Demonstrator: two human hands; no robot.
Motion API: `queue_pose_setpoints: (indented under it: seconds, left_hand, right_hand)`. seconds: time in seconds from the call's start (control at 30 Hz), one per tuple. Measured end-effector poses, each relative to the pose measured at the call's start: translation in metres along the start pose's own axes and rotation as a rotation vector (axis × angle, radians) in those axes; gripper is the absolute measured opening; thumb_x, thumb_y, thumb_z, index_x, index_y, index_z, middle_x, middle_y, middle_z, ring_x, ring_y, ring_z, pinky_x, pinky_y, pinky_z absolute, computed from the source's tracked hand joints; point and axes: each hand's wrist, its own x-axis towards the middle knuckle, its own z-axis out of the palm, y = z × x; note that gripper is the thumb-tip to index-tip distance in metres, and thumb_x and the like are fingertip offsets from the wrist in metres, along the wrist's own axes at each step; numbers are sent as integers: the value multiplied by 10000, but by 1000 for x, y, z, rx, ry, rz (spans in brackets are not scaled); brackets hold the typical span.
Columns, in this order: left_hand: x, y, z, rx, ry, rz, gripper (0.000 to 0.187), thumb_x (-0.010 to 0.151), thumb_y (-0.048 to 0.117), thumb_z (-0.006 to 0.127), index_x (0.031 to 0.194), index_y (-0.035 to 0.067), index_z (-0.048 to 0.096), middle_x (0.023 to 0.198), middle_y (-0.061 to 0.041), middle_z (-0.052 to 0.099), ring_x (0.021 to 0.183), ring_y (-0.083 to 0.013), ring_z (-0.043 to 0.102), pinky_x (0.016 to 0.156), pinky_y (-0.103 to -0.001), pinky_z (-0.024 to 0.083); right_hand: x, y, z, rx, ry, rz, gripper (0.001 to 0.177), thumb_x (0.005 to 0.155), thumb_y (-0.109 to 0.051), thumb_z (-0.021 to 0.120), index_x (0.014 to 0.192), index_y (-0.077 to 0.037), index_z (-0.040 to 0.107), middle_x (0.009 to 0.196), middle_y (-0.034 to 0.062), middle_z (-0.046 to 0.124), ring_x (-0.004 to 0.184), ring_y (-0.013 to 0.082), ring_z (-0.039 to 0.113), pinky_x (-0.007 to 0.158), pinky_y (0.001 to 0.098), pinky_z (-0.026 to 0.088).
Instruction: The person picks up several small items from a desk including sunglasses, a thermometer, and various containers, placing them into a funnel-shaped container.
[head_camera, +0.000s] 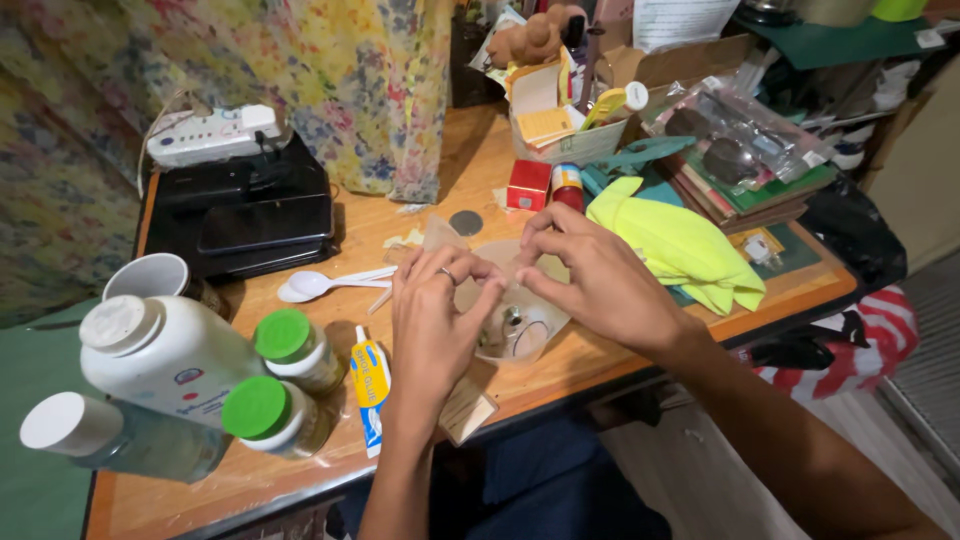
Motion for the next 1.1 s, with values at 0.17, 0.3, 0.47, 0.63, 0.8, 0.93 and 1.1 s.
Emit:
queue_pose_setpoints:
  seconds: [0.17, 0.3, 0.47, 0.63, 0.8, 0.93, 1.1]
  left_hand:
    - [0, -1, -1, -17, -9, -23, 157, 851, 219, 762, 867, 66, 732, 911, -71, 687, 994, -271, 659, 1112, -467, 355]
    - [-2, -5, 0, -17, -4, -1, 111, 903, 188, 740, 915, 77, 742, 952, -59, 705, 1016, -266, 663, 1145, -484, 331]
    - [-2, -2, -2, -59, -20, -38, 176, 840, 213, 776, 895, 60, 710, 929, -59, 704, 999, -264, 668, 1170, -483, 318]
    - [-12, 4, -14, -103, 51, -31, 234, 892, 184, 768, 1095, 70, 739, 1051, -86, 707, 1071, -286, 650, 1146, -459, 330]
    - [-26, 3, -24, -272, 173, -242, 348, 913, 127, 726, 1254, 65, 692, 1206, -107, 700, 1173, -256, 673, 1037, -359, 494]
    - [-39, -4, -28, -275, 75, -392, 476, 834, 100, 762, 1289, 41, 634, 1215, -126, 685, 1156, -259, 662, 960, -350, 499]
    - [-52, -14, -25, -307, 5, -353, 409, 857, 71, 742, 1257, 29, 665, 1229, -127, 698, 1157, -249, 680, 999, -339, 502]
  right_hand:
    - [1, 0, 0, -4, 3, 6, 191, 877, -197, 736, 926, -22, 678, 1101, 118, 635, 1037, 324, 649, 871, 409, 509]
    - [0, 2, 2, -2, -12, 49, 163, 931, -188, 708, 978, -33, 690, 1123, 92, 642, 1052, 312, 651, 894, 401, 509]
    - [1, -2, -2, -16, -28, 28, 175, 863, -186, 749, 897, -26, 684, 1103, 101, 629, 1032, 294, 655, 864, 397, 512]
    - [-2, -8, -12, 71, -19, 105, 154, 949, -174, 701, 975, -23, 687, 1107, 68, 651, 956, 215, 666, 823, 347, 538]
    - [-4, -18, -11, -73, 132, -24, 119, 895, -138, 775, 957, -43, 737, 1201, 91, 644, 983, 203, 639, 866, 327, 534]
    - [-5, -23, -20, -208, 67, -121, 82, 811, -132, 802, 862, -100, 746, 1383, 118, 611, 1252, 295, 554, 1072, 436, 444]
    - [-4, -21, -18, -230, 9, -130, 109, 816, -182, 816, 891, -128, 758, 1510, 142, 514, 1422, 312, 478, 1244, 595, 213]
